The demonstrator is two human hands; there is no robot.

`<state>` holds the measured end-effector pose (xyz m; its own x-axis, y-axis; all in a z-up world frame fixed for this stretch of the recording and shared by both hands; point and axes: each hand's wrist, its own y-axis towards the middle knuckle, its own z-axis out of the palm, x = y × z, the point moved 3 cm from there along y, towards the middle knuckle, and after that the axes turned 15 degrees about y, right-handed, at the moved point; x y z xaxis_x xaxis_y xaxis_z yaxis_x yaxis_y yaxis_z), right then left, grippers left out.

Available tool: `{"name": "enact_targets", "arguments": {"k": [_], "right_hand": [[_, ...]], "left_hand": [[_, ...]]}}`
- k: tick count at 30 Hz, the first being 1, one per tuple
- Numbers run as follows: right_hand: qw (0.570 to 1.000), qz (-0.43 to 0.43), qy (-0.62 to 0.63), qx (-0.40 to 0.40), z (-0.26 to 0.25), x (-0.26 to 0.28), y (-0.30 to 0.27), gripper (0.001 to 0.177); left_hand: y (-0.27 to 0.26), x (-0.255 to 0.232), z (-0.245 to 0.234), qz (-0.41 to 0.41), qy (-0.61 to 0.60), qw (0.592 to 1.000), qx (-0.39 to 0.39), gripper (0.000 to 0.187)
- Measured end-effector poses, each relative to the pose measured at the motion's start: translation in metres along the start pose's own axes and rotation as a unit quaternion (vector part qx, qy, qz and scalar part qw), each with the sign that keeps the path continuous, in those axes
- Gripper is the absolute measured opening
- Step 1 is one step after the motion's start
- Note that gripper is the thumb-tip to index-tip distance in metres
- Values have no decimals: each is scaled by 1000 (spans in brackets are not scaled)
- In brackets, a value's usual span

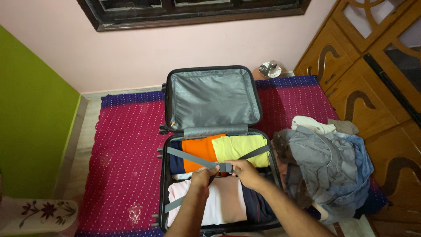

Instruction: The person folds a pink shirt and a yellow shirt, places them into a suitcase on a bed, and secures the contents using the internal straps.

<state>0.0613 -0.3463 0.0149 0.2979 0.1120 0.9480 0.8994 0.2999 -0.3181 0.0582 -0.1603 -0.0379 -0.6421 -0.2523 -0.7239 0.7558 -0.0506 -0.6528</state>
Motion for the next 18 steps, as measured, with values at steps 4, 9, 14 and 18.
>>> {"name": "enact_targets", "arguments": {"k": [4,9,14,18], "right_hand": [[998,-10,-61,11,-4,-11,5,39],[991,-43,-123,11,1,-23,9,30],[991,20,-117,-54,14,-16,-6,48],[973,24,-216,-84,21,-13,-15,49]], "left_hand": [[-3,2,-4,-10,23,1000,-1,10],[1,7,-10,-4,53,999,10,4],[16,24,-19,49,147,988,-15,17],[8,23,-17,74,197,977,-33,18]]}}
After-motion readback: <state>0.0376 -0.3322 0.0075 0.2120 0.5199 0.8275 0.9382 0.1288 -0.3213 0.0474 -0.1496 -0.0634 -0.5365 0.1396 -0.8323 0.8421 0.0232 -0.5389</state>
